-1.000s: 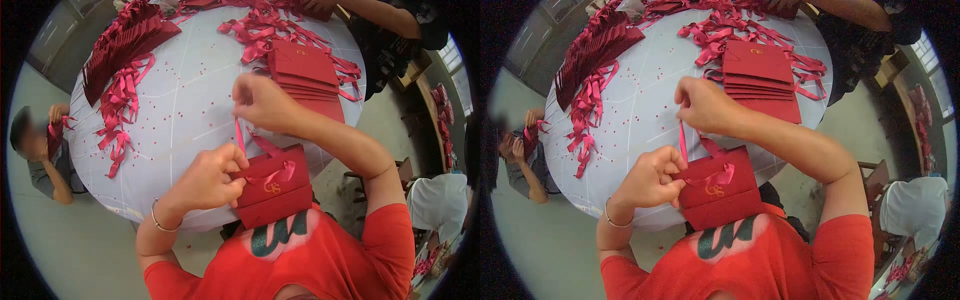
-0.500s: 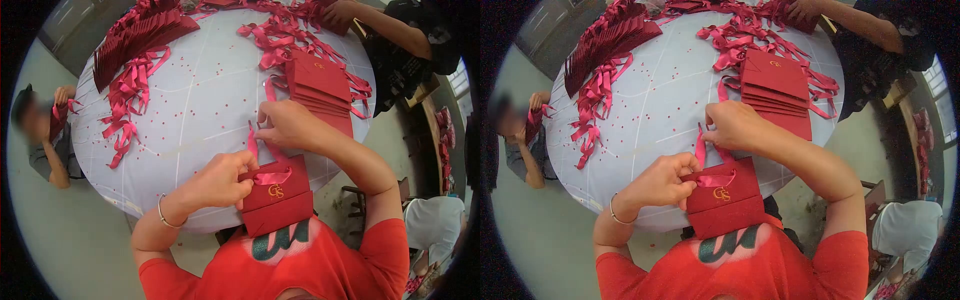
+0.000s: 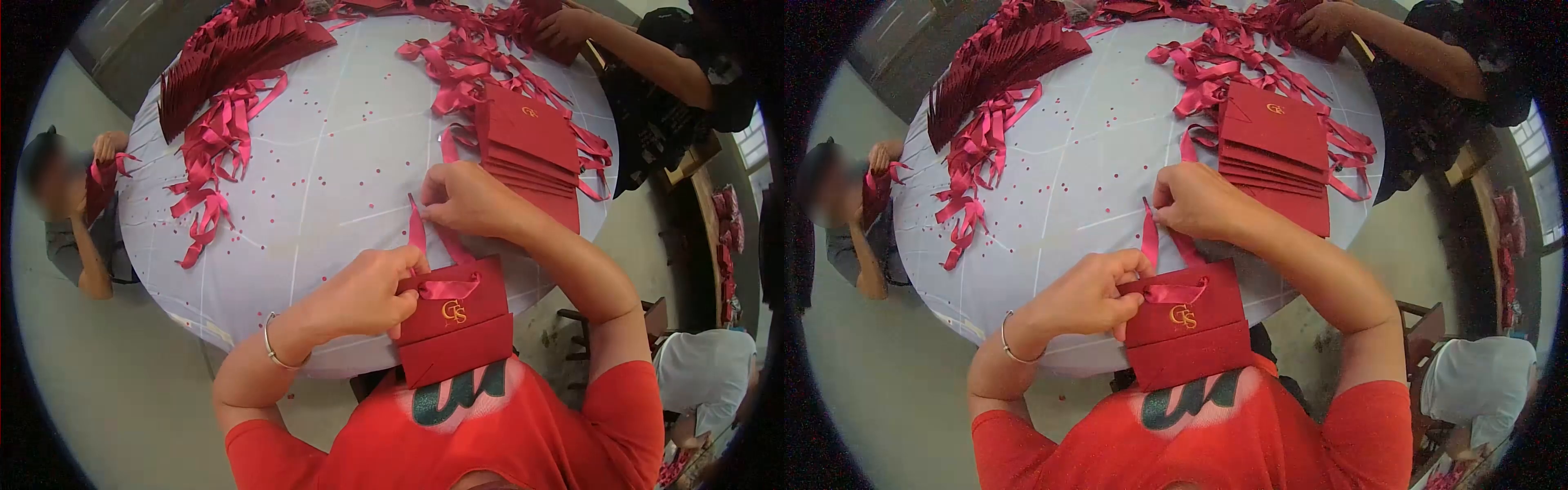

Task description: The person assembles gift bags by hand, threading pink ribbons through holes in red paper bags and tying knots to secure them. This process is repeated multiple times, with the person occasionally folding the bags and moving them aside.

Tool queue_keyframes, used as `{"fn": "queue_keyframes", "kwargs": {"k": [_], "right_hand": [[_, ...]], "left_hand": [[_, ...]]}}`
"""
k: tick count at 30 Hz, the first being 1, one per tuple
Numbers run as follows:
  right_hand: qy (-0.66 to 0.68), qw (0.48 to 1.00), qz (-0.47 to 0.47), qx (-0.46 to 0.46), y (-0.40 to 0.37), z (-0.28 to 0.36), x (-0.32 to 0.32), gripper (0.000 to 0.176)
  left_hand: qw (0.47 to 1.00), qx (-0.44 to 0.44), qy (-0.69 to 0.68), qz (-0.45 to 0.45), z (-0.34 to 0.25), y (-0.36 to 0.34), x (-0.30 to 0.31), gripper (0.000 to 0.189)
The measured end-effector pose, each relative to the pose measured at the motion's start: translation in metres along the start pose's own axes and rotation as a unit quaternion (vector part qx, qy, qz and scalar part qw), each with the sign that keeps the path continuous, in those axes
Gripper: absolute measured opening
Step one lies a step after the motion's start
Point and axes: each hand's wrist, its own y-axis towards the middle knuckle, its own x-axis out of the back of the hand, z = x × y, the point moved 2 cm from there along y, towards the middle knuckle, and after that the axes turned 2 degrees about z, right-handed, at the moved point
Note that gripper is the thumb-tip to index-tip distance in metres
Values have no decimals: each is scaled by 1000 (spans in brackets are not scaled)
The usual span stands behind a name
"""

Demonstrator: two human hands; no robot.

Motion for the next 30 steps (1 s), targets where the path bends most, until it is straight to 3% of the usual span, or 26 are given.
{"fn": "queue_keyframes", "kwargs": {"k": [5, 14, 20, 25, 28, 30], "right_hand": [[75, 995, -59, 10, 6, -7, -6, 20], [72, 996, -31, 40, 12, -11, -14, 16], [149, 988, -20, -27, 13, -12, -15, 16], [147, 987, -51, -24, 14, -12, -18, 16], [182, 981, -38, -46, 13, -8, -15, 15], [212, 975, -27, -60, 14, -9, -15, 15]], "left_hand": [[1000, -2, 18, -1, -1, 0, 0, 21], [1000, 1, -13, 1, 5, 3, -2, 22], [999, 15, -30, 8, 3, 2, -1, 22], [998, 25, -41, 43, -3, -2, 1, 23], [998, 16, -55, 28, -4, -3, 1, 22], [1000, 12, 8, -9, -8, -8, 7, 19]]}}
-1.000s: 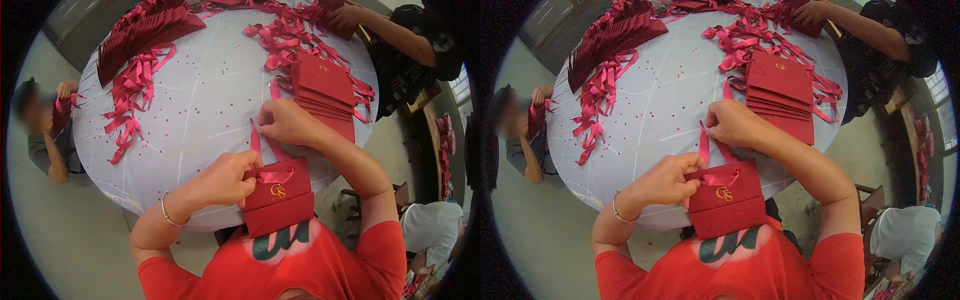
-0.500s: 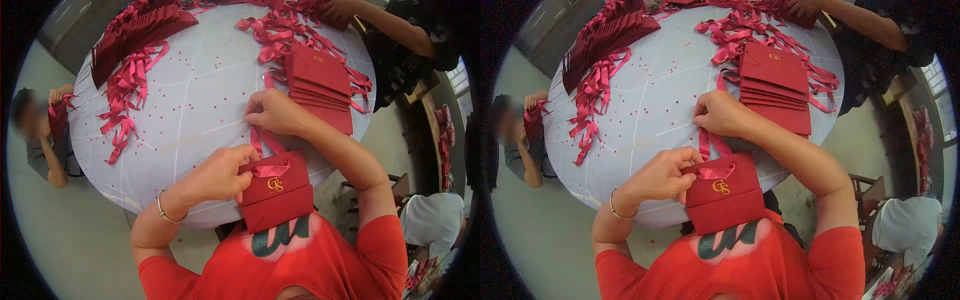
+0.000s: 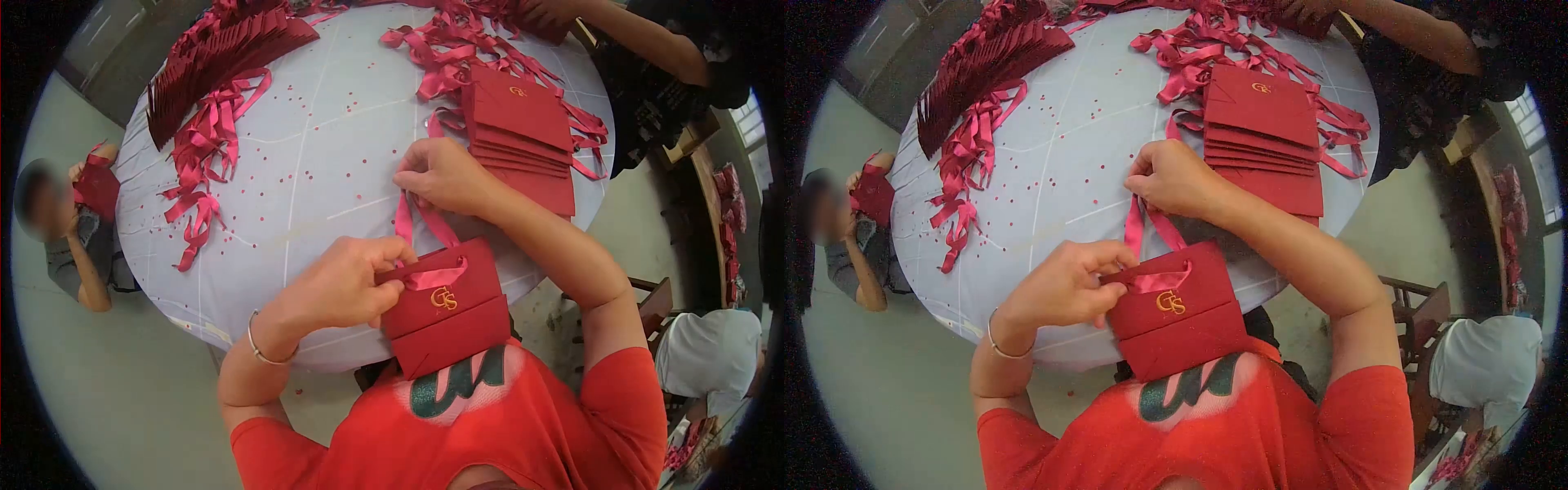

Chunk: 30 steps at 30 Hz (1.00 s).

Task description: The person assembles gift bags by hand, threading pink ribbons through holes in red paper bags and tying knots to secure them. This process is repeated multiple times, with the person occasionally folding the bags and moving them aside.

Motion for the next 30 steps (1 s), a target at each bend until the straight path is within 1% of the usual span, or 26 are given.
{"fn": "queue_keyframes", "kwargs": {"k": [1, 2, 3, 4, 6, 7, 9, 10, 12, 15, 16, 17, 18, 20, 24, 26, 30], "right_hand": [[5, 1000, -12, 15, 1, -1, -1, 15], [11, 999, -25, 31, 2, -2, -2, 14], [12, 999, -25, 32, 2, -1, -3, 14], [26, 999, -22, 28, 2, 0, -4, 15], [40, 999, -16, 25, 3, 0, -6, 15], [55, 998, -10, 29, 3, 0, -7, 15], [70, 997, -3, 33, 4, 0, -8, 15], [66, 997, -5, 40, 5, -1, -9, 15], [63, 997, -9, 47, 5, -1, -8, 15], [64, 996, -23, 53, 6, -3, -11, 14], [23, 995, -41, 83, 7, -5, -12, 14], [-18, 992, -59, 113, 8, -6, -12, 15], [-16, 992, -62, 113, 8, -8, -11, 15], [-100, 973, -123, 169, 8, -7, -10, 16], [-134, 967, -147, 161, 12, -7, -16, 17], [-165, 952, -169, 197, 13, -7, -19, 16], [-179, 938, -182, 235, 14, -9, -23, 16]], "left_hand": [[1000, 1, 1, -1, 3, -1, 1, 19], [973, -123, 176, -84, 2, -4, 3, 18], [894, -241, 341, -162, -3, -8, 3, 17], [894, -239, 341, -162, -6, -9, 1, 17], [890, -203, 340, -226, -17, -10, -4, 17], [890, -202, 339, -228, -16, -5, -7, 17], [902, -246, 273, -227, -10, 10, -10, 15], [901, -246, 274, -228, -8, 15, -12, 15], [917, -166, 318, -176, -1, 26, -18, 14], [918, -176, 303, -187, 3, 29, -24, 13], [918, -175, 304, -185, 4, 29, -26, 13], [914, -201, 290, -198, 5, 28, -27, 13], [909, -228, 276, -212, 5, 27, -28, 12], [908, -237, 274, -211, 7, 26, -29, 12], [904, -255, 278, -201, 9, 27, -31, 12], [904, -246, 284, -206, 8, 25, -32, 13], [895, -233, 310, -222, 14, 24, -28, 17]]}}
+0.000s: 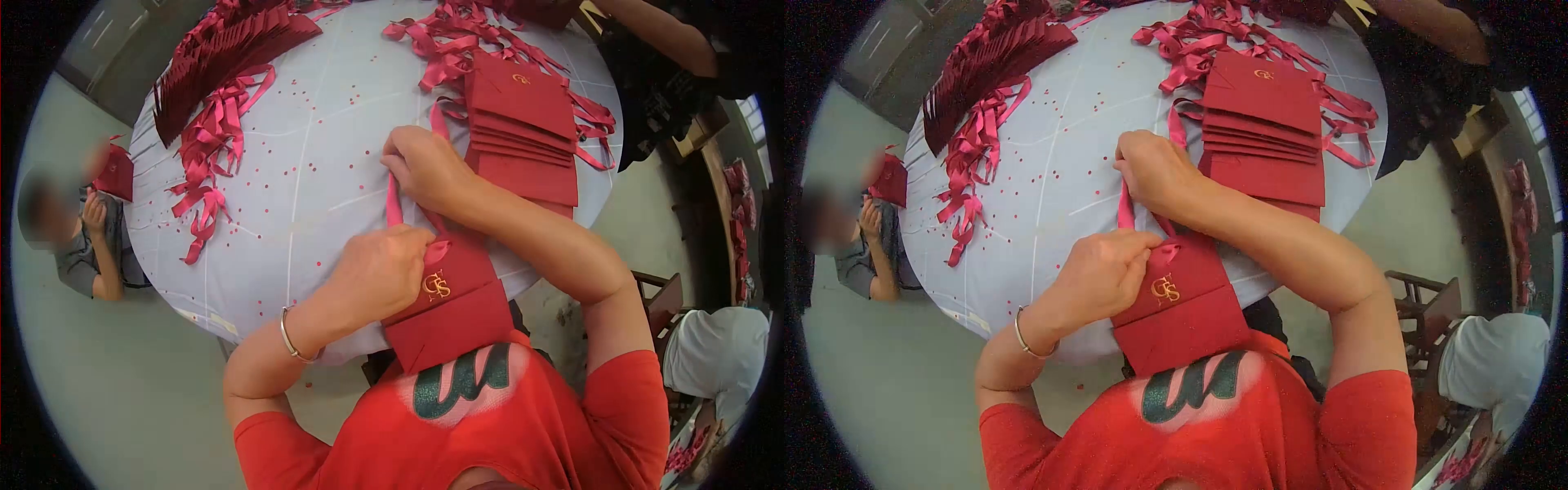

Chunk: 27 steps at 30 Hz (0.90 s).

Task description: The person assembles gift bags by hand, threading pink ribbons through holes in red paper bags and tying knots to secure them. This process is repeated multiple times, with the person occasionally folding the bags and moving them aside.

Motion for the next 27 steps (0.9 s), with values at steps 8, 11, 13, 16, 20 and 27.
{"fn": "queue_keyframes", "kwargs": {"k": [8, 11, 13, 16, 20, 27], "right_hand": [[97, 994, -2, -57, 6, -7, 6, 14], [153, 982, 23, -109, 8, -3, 12, 15], [231, 966, -8, -120, 10, 1, 15, 15], [306, 944, -29, -121, 9, 8, 19, 13], [391, 913, -39, -110, 8, 13, 27, 10], [477, 875, -26, -79, 8, 11, 31, 14]], "left_hand": [[987, 60, 42, -142, 17, -3, 46, 16], [979, 200, 0, -34, 24, -4, 59, 23], [981, 194, -26, -15, 25, -5, 56, 26], [973, 215, -77, 25, 22, -5, 53, 34], [964, 226, -121, 70, 27, -2, 49, 34], [932, 177, -309, 68, 37, 0, 18, 27]]}}
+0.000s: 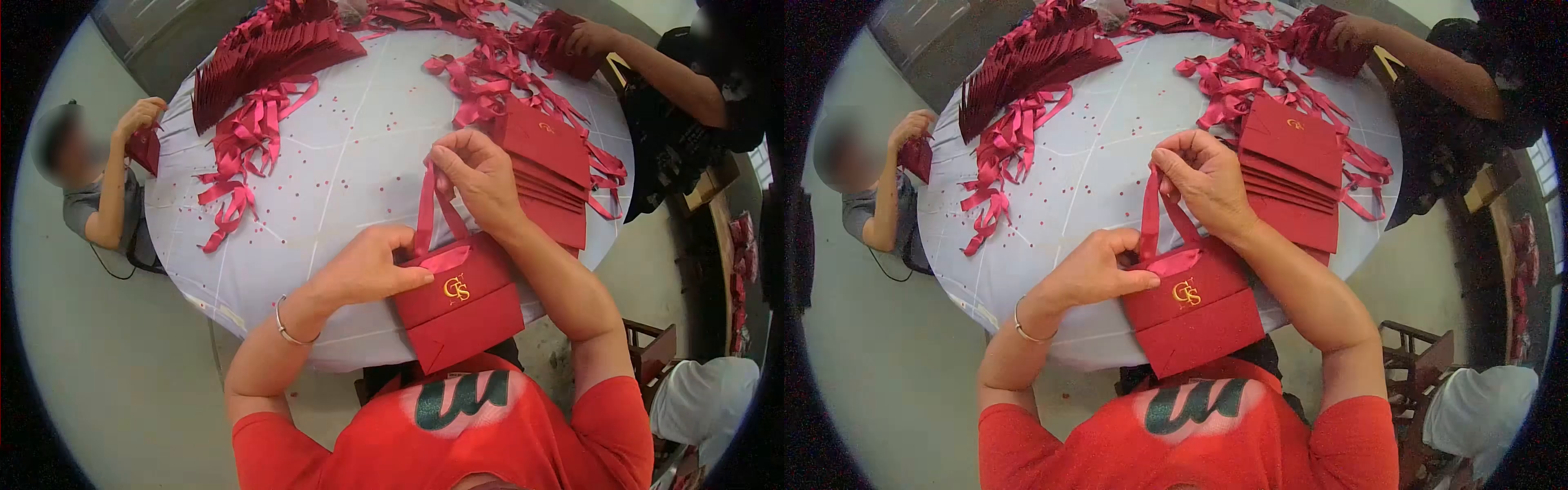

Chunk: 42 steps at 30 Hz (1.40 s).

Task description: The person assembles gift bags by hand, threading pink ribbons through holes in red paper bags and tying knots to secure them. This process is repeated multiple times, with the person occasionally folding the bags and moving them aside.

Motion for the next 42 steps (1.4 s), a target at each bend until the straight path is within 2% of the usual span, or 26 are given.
{"fn": "queue_keyframes", "kwargs": {"k": [1, 3, 4, 7, 9, 10, 12, 14, 16, 18, 19, 20, 21, 22, 24, 26, 29, 31, 33, 35, 37, 39, 40, 42], "right_hand": [[-1, 1000, 0, 4, 0, 2, 0, 14], [0, 1000, 15, 2, 2, 7, -3, 29], [-14, 1000, 14, -3, 1, 13, -5, 45], [-97, 995, 8, 37, -4, 32, -6, 53], [-106, 993, -7, 41, -13, 51, -5, 46], [-181, 983, 13, 33, -19, 59, -1, 38], [-316, 948, 23, 41, -36, 74, 3, 17], [-459, 883, 90, 35, -62, 90, 7, 14], [-548, 829, 87, 74, -93, 94, 11, 18], [-612, 787, 64, -39, -126, 100, 17, 27], [-618, 781, 45, -78, -141, 99, 20, 31], [-623, 773, 25, -117, -156, 96, 24, 37], [-594, 790, 3, -151, -169, 90, 28, 40], [-564, 804, -21, -186, -181, 83, 33, 44], [-565, 804, -23, -183, -192, 69, 39, 46], [-426, 847, -100, -302, -200, 55, 43, 48], [-377, 855, -140, -328, -204, 51, 38, 46], [-364, 856, -134, -342, -213, 45, 42, 49], [-354, 856, -127, -354, -216, 41, 41, 51], [-237, 886, -148, -369, -218, 37, 36, 49], [-197, 893, -167, -368, -225, 26, 39, 47], [-91, 901, -169, -389, -231, 21, 34, 45], [-94, 888, -163, -419, -235, 19, 27, 43], [-80, 902, -129, -405, -239, 17, 8, 40]], "left_hand": [[1000, -3, 3, 0, 1, 1, 0, 27], [992, 44, -102, 52, 2, 2, -1, 23], [993, 40, -100, 50, -1, 1, -2, 23], [996, 54, -71, 25, -6, 0, -1, 20], [998, 61, 8, 27, -1, 0, 0, 19], [998, 60, 7, 24, 0, 0, 0, 19], [998, 52, 16, -13, 0, 0, 1, 20], [995, 61, 66, -49, -4, 0, 2, 17], [987, 73, 112, -89, -4, -1, 5, 17], [962, 27, 249, -105, -4, -1, 8, 27], [963, 29, 244, -109, -1, -1, 10, 27], [943, 14, 308, -124, 2, -1, 13, 30], [918, -1, 371, -137, 4, -1, 16, 33], [920, 0, 368, -138, 2, -1, 20, 33], [900, 48, 394, -179, -5, -2, 31, 36], [901, 46, 384, -198, 6, 3, 37, 34], [909, 1, 344, -234, 6, 2, 38, 29], [915, -5, 365, -175, 2, 0, 33, 26], [910, -10, 376, -176, 0, -1, 29, 24], [905, -14, 387, -177, -1, -2, 27, 23], [900, -21, 398, -175, 1, -1, 26, 22], [898, -17, 404, -172, -2, -2, 26, 19], [896, -10, 411, -167, -3, -1, 25, 17], [894, -19, 417, -165, 0, 0, 25, 14]]}}
